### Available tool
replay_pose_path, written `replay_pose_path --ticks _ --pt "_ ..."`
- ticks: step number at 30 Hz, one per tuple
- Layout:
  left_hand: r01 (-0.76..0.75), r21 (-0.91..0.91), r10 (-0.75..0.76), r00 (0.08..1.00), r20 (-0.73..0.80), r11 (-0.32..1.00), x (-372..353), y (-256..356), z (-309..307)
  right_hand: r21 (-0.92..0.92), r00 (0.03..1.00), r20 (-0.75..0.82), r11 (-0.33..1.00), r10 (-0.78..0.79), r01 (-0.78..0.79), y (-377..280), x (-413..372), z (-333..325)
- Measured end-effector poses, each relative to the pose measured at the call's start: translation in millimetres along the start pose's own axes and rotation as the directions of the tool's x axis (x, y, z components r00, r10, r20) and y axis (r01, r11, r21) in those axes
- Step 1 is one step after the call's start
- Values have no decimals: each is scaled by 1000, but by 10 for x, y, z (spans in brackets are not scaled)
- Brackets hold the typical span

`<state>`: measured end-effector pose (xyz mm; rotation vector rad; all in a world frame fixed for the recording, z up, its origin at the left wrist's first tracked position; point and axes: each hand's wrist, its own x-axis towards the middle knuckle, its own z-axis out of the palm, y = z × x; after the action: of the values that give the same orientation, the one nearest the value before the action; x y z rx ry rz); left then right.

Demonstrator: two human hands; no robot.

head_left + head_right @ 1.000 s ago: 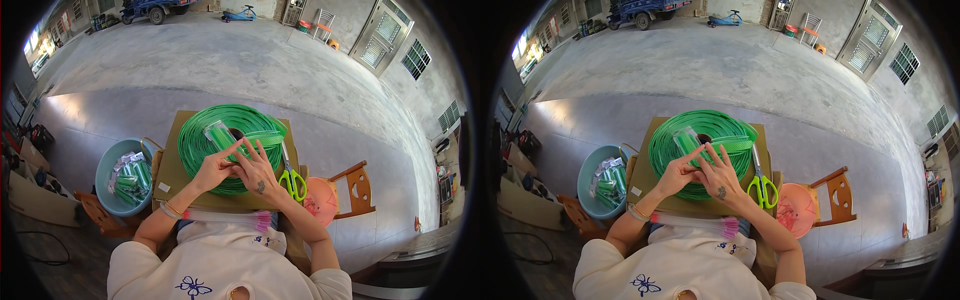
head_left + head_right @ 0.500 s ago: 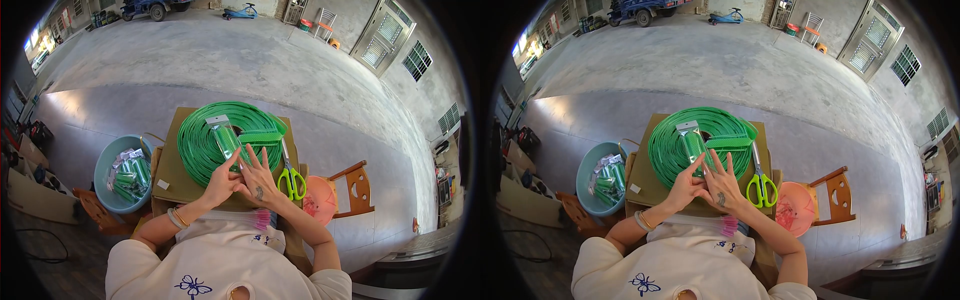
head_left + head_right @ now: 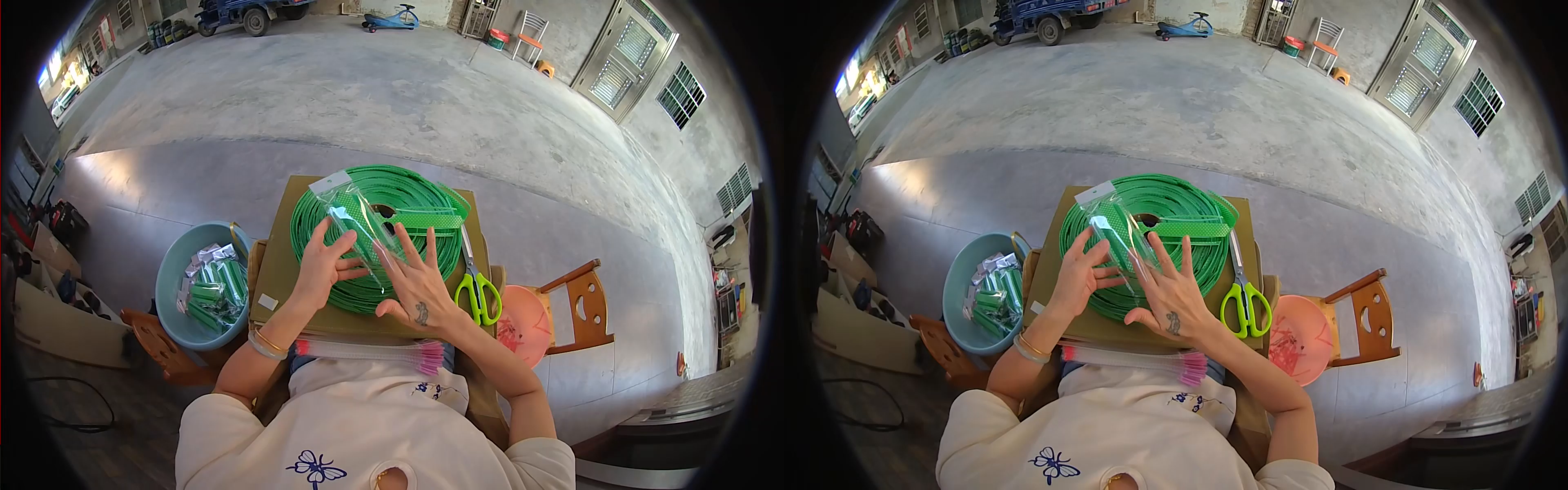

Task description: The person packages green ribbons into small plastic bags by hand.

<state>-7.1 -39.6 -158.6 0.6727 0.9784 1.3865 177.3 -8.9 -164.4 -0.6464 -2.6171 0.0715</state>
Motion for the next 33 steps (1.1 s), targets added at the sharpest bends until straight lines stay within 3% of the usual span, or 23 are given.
replay_pose_path --ticks 1,2,5,6,7,9,10,12,13,14,17,20,24,25,27,30,33 --pt "-14 21 15 1000 -13 1000 45 21 -11 -14 999 32 1000 -7 8 -40 4 -36" --pt "-40 126 40 999 3 991 63 11 -24 -16 997 -61 999 -38 37 -103 17 -84" --pt "-116 123 118 993 -6 986 133 18 -86 8 977 -183 994 -108 111 -62 -111 -33" --pt "-135 144 136 991 2 980 134 46 -96 14 922 -366 990 -127 142 -37 -140 -75" --pt "-154 165 154 988 11 974 126 97 -91 187 917 -394 982 68 8 -38 -146 -108" --pt "-158 242 148 987 59 957 59 170 -24 517 819 -349 822 456 -238 -69 -131 -213" --pt "-149 298 127 987 94 943 16 205 55 533 809 -342 808 479 -253 -61 -14 -269" --pt "-140 346 88 983 160 928 -20 219 164 861 775 -21 405 632 -307 -16 95 -207" --pt "-136 338 74 979 190 931 -27 208 202 935 756 156 153 636 -321 16 129 -173" --pt "-130 328 59 974 218 936 -38 199 235 963 763 177 50 622 -264 44 151 -151" --pt "18 97 -35 984 176 995 -77 181 326 989 711 61 54 701 -137 111 139 -135" --pt "237 309 -324 907 269 921 -92 -68 265 988 678 -16 117 735 -104 113 161 -125" --pt "240 244 -310 899 310 940 -109 -247 310 972 643 -56 189 764 -141 154 147 0" --pt "259 242 -323 903 283 935 -89 -269 289 872 670 -174 429 722 -235 136 129 -20" --pt "296 237 -349 908 231 925 -52 -293 243 486 753 -352 796 555 -360 88 57 -130" --pt "299 267 -356 914 196 916 -29 -297 192 389 941 -133 889 312 -240 135 -121 -215" --pt "225 281 -296 925 239 933 -13 -351 163 331 978 11 922 208 -200 83 -185 -200"
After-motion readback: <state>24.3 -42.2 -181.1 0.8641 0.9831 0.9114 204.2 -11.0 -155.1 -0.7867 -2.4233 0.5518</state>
